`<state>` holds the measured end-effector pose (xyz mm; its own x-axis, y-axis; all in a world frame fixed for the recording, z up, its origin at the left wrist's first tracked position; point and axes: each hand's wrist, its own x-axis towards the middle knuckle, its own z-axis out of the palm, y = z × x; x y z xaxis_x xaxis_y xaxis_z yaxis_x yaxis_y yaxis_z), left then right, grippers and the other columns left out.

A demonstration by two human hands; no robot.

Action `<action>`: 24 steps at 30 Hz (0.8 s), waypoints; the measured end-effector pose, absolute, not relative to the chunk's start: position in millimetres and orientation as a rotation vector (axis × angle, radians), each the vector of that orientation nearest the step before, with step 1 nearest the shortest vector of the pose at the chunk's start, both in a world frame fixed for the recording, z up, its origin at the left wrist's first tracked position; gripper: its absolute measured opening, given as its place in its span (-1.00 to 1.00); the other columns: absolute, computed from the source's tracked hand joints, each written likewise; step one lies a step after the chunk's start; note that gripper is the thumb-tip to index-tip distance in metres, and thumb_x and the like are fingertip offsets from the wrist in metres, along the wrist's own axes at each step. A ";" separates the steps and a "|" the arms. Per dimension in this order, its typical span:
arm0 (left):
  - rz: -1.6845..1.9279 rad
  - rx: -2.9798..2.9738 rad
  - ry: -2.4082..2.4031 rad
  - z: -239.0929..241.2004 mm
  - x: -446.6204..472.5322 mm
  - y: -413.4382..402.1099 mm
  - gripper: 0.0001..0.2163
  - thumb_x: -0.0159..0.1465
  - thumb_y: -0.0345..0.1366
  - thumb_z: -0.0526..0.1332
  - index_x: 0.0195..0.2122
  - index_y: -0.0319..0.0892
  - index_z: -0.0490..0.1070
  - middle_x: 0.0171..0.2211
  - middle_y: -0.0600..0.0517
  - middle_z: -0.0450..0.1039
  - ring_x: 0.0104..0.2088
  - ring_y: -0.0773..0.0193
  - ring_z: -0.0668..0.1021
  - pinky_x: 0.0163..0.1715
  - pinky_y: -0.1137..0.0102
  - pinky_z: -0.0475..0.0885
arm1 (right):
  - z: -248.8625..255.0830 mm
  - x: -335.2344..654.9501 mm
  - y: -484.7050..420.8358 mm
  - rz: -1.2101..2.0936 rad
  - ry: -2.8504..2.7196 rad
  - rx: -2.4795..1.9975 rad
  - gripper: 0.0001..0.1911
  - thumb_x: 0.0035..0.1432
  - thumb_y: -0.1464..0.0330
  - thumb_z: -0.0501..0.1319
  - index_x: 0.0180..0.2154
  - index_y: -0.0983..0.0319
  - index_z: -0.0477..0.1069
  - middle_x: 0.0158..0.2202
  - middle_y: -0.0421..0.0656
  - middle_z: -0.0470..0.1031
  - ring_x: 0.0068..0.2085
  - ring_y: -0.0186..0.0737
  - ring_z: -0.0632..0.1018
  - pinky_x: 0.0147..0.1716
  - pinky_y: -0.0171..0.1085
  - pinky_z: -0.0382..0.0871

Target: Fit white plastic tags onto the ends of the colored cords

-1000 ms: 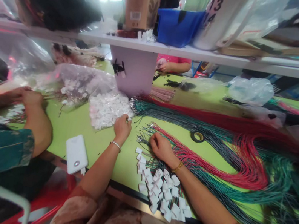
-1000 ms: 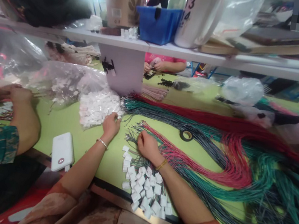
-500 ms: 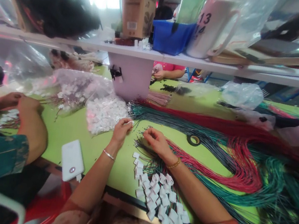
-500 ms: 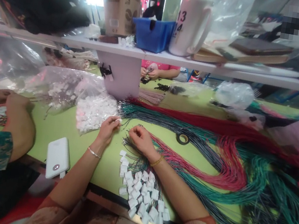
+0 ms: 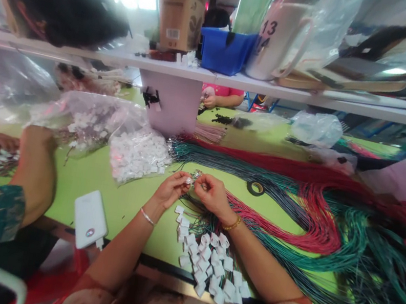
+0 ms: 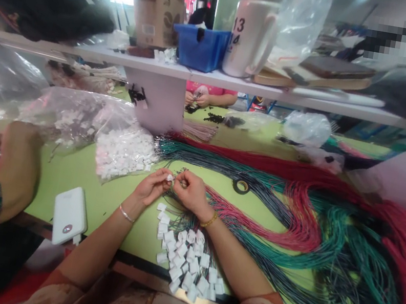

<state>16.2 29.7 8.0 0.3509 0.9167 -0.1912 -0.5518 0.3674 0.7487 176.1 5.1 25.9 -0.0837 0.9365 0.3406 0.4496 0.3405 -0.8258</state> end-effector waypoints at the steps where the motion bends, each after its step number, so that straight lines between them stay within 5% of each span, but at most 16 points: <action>1: 1.041 0.644 0.669 7.5 17.1 29.4 -0.80 -0.02 -0.36 0.40 -0.40 -0.27 0.43 -0.49 0.07 0.40 -0.50 0.45 0.43 -0.47 0.54 0.34 | 25.2 176.4 5.1 0.669 -1.704 -1.258 -0.85 0.03 0.31 0.16 -0.49 0.26 0.35 -0.57 -0.28 0.28 -0.53 -0.41 0.22 -0.51 -0.38 0.08; 24: 1.180 0.719 0.862 0.9 29.5 23.8 -0.73 -0.11 -0.31 0.45 -0.44 -0.27 0.41 -0.54 0.11 0.38 -0.55 0.49 0.38 -0.50 0.53 0.26 | 11.2 174.9 8.0 0.509 -1.901 -1.275 -0.85 0.11 0.38 0.08 -0.49 0.24 0.30 -0.53 -0.19 0.37 -0.48 -0.32 0.31 -0.44 -0.35 0.15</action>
<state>29.5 23.8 0.9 0.1480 0.9706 -0.1901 -0.4765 0.2384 0.8462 174.9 8.0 11.2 -0.1969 0.9041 0.3793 0.5939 0.4178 -0.6876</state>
